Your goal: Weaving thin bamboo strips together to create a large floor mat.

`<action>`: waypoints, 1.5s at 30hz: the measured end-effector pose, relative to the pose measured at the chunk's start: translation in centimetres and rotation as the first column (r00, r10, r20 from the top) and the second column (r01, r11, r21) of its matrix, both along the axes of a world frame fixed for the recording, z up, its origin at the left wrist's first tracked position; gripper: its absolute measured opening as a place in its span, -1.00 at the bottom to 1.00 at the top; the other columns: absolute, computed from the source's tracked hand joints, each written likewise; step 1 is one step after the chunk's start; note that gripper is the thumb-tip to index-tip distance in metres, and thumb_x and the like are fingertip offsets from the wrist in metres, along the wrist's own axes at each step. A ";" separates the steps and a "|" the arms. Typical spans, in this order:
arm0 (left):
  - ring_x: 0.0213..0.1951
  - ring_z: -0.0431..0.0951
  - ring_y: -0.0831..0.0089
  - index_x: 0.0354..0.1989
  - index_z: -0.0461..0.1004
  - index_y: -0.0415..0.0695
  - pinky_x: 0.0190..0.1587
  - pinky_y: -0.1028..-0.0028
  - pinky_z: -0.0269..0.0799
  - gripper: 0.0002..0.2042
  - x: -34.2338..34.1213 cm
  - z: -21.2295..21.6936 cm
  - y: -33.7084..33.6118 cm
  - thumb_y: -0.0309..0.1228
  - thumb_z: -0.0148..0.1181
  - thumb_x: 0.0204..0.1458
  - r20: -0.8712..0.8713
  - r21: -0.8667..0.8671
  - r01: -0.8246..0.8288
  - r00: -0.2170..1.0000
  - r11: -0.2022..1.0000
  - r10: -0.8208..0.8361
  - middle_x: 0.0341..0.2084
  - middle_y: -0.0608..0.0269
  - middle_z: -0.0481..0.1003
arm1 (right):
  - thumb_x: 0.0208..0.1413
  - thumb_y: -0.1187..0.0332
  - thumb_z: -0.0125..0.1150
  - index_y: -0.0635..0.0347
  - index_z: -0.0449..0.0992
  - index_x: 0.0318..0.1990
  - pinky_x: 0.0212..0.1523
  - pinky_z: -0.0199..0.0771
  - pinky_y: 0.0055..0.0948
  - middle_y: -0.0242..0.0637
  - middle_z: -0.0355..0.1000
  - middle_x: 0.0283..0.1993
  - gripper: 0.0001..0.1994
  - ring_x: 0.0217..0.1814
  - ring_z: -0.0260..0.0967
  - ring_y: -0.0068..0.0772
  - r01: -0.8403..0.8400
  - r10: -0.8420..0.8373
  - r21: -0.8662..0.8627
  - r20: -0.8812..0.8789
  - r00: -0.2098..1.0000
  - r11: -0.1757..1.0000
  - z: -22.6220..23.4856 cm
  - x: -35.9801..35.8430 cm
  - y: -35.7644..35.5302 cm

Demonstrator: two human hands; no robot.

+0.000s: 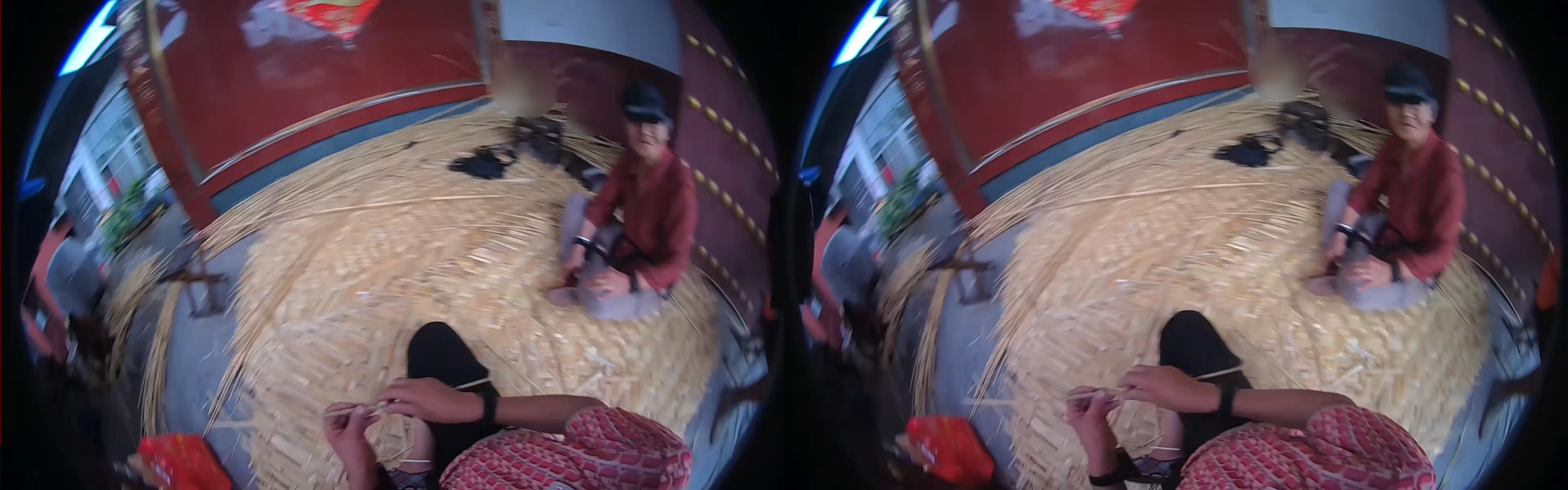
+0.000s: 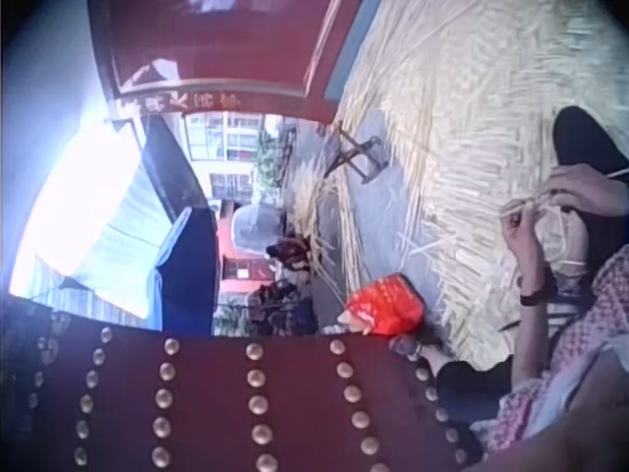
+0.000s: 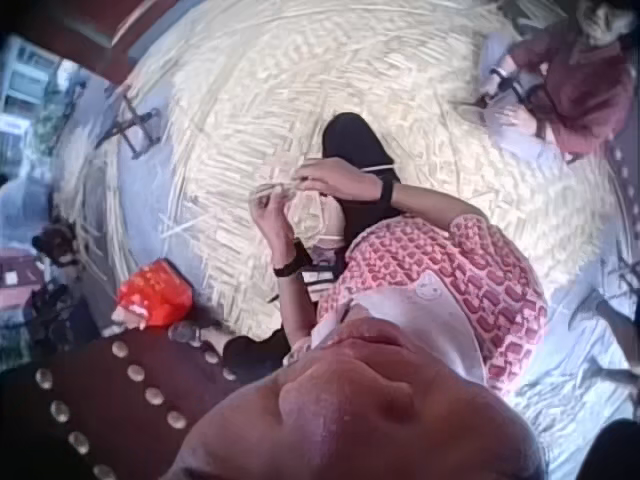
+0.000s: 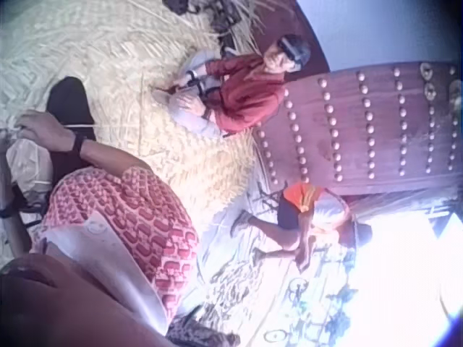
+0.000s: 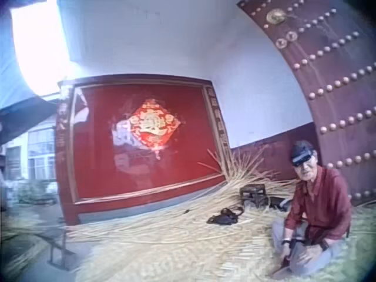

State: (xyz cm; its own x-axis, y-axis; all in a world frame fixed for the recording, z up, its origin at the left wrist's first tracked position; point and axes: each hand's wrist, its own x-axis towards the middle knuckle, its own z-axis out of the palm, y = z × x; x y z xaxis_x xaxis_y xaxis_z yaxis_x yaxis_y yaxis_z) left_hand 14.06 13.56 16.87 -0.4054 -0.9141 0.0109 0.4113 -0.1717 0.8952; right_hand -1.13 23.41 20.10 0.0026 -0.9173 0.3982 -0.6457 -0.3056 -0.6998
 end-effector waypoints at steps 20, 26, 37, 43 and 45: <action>-0.41 0.45 0.56 -0.31 0.38 -0.14 -0.36 0.59 0.41 -0.85 -2.8 -1.1 2.7 -0.53 0.24 -0.01 0.185 0.033 0.077 0.979 0.996 -0.082 -0.44 0.31 0.42 | -0.02 0.43 0.18 0.20 0.33 -0.37 -0.27 0.31 -0.29 -0.23 0.28 -0.38 -0.87 -0.29 0.31 -0.18 0.135 -0.137 0.021 0.223 0.965 0.991 -4.7 -3.3 0.8; -0.46 0.40 0.60 -0.42 0.42 -0.19 -0.41 0.62 0.37 -0.87 -0.6 -1.9 1.2 -0.55 0.29 -0.08 0.188 -0.256 0.157 0.976 0.954 -0.110 -0.51 0.33 0.40 | -0.06 0.44 0.25 0.25 0.41 -0.38 -0.25 0.34 -0.35 -0.24 0.32 -0.40 -0.86 -0.26 0.33 -0.27 -0.092 0.009 0.206 0.370 0.929 0.974 -5.1 -3.0 -0.3; -0.45 0.38 0.56 -0.42 0.42 -0.22 -0.40 0.59 0.34 -0.88 -1.7 -1.3 2.0 -0.65 0.24 -0.12 0.240 -0.178 0.099 0.969 0.979 -0.054 -0.48 0.29 0.41 | -0.01 0.43 0.24 0.26 0.32 -0.38 -0.35 0.32 -0.37 -0.26 0.34 -0.41 -0.82 -0.35 0.34 -0.35 0.000 -0.036 0.112 0.319 0.947 0.994 -4.1 -2.7 0.1; -0.45 0.39 0.58 -0.43 0.44 -0.23 -0.38 0.62 0.33 -0.87 -1.7 -1.8 2.1 -0.66 0.26 -0.14 0.144 -0.311 0.159 0.982 0.937 -0.119 -0.50 0.30 0.42 | 0.00 0.41 0.27 0.26 0.40 -0.35 -0.52 0.30 -0.48 -0.36 0.40 -0.39 -0.83 -0.45 0.30 -0.61 -0.245 -0.022 0.345 0.616 0.787 0.906 -3.8 -3.6 0.8; -0.44 0.40 0.59 -0.42 0.45 -0.24 -0.39 0.62 0.33 -0.88 -2.0 -1.1 3.1 -0.65 0.26 -0.13 0.142 -0.237 0.133 0.985 0.962 -0.101 -0.49 0.29 0.43 | 0.02 0.41 0.24 0.25 0.40 -0.35 -0.52 0.31 -0.49 -0.36 0.40 -0.39 -0.85 -0.46 0.30 -0.61 -0.177 0.006 0.299 0.497 0.868 0.938 -4.0 -3.7 0.9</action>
